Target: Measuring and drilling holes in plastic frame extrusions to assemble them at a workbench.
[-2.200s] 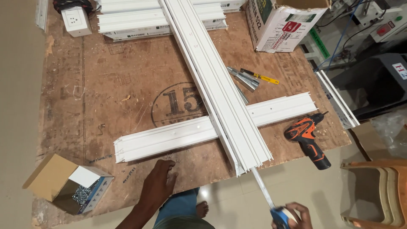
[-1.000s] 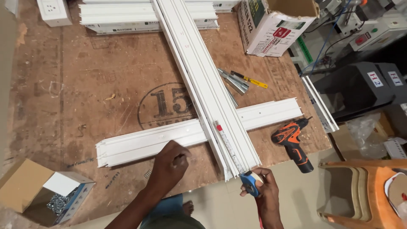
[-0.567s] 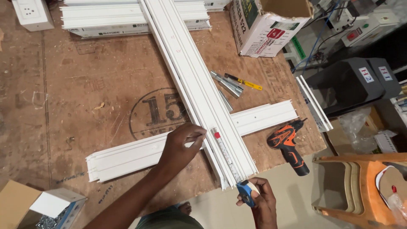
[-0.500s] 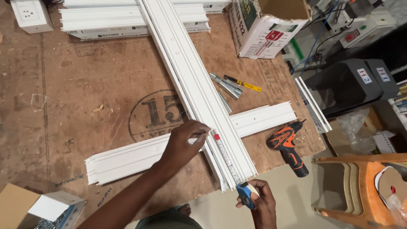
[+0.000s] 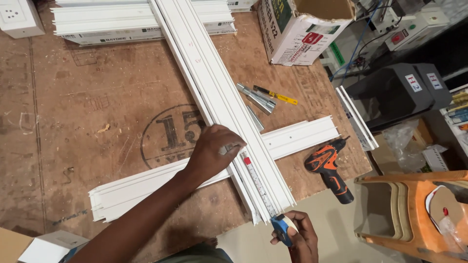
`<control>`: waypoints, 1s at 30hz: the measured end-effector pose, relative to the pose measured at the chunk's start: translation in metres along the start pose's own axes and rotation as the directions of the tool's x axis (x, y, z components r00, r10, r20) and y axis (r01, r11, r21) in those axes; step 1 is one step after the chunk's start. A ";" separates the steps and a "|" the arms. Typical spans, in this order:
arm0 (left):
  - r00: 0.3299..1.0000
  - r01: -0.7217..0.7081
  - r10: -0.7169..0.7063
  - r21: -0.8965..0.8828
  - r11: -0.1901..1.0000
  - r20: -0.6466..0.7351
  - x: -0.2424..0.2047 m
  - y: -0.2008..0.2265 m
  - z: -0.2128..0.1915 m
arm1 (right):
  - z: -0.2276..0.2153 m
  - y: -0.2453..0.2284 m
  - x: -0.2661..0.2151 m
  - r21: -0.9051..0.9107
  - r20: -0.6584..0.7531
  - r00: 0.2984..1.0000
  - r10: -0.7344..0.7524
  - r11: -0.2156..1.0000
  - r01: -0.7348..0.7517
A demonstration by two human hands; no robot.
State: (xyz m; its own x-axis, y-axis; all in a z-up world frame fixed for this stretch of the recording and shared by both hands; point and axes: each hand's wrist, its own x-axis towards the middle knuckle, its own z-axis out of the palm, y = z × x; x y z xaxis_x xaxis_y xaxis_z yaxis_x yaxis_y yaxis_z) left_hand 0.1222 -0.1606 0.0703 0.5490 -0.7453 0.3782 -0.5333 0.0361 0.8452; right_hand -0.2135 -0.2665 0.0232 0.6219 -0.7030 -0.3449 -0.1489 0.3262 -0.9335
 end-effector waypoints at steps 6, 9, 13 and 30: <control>0.999 -0.036 0.034 0.133 0.990 0.019 -0.002 -0.011 0.002 | -0.002 0.002 -0.001 0.001 -0.017 0.999 0.034 0.999 -0.034; 0.999 0.009 -0.015 0.129 0.992 0.046 -0.001 -0.010 0.004 | -0.004 0.004 -0.001 0.003 -0.034 0.998 0.057 0.998 -0.057; 0.975 0.162 -0.182 0.152 0.975 0.126 0.004 -0.002 0.002 | -0.010 0.011 0.000 0.001 -0.021 0.998 0.065 0.998 -0.065; 0.960 0.233 -0.255 0.175 0.957 0.116 0.000 0.003 0.011 | -0.030 0.026 0.003 0.005 -0.063 0.998 0.021 1.000 -0.020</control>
State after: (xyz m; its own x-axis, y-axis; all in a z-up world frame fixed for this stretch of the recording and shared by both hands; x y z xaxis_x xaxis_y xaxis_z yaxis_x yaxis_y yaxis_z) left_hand 0.1136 -0.1678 0.0687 0.5885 -0.8018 0.1037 -0.4948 -0.2558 0.8305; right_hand -0.2381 -0.2790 -0.0047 0.5690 -0.7346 -0.3695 -0.1579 0.3434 -0.9258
